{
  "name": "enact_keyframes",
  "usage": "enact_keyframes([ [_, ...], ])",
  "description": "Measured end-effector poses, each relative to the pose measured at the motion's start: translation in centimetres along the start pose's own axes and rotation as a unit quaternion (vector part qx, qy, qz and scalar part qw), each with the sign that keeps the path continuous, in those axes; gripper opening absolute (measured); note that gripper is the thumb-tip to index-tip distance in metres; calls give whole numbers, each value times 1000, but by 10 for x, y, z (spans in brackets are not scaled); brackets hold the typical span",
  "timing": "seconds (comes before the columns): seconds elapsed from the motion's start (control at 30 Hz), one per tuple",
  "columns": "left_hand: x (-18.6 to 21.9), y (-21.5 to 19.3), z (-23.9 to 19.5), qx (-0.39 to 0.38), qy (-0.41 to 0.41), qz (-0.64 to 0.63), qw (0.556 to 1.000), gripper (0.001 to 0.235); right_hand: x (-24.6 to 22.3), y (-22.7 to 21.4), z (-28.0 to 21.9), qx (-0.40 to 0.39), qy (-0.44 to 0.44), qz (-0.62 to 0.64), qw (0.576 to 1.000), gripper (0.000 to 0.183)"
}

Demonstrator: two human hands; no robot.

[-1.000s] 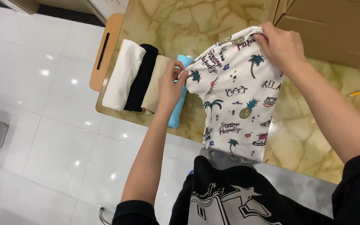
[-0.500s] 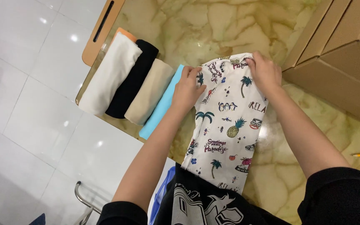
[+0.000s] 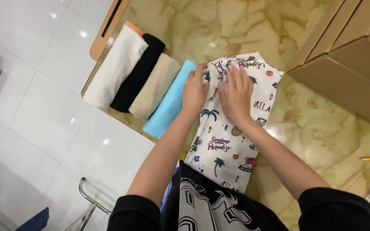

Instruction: The person takes a white t-shirt from a hanger, folds it on a marble-patterned table, and places it with other folded clothes. They then take a patterned t-shirt and a gray t-shirt from hangers, fold each one, and add them to the stack.

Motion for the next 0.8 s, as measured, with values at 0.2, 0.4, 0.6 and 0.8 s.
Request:
enact_keyframes([
  [0.2, -14, 21, 5, 18, 33, 24, 999, 15, 16, 72, -22, -139, -68, 42, 987, 59],
  [0.4, 29, 15, -20, 54, 143, -3, 988, 16, 27, 28, -20, -70, 83, 332, 937, 52],
  [0.6, 39, 46, -47, 74, 159, 21, 984, 27, 65, 52, -30, -44, 155, 657, 737, 75],
  [0.8, 50, 70, -63, -24, 141, -27, 989, 47, 87, 54, -38, 20, 202, 658, 725, 70],
])
Point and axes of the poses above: each hand's wrist, its own z-axis towards the middle knuckle, its own y-axis out of the palm, x = y × z, the point moved 8 cm from there along z, towards the middle knuckle, and after that the axes turned 1 degree about x, right-handed, at the moved point
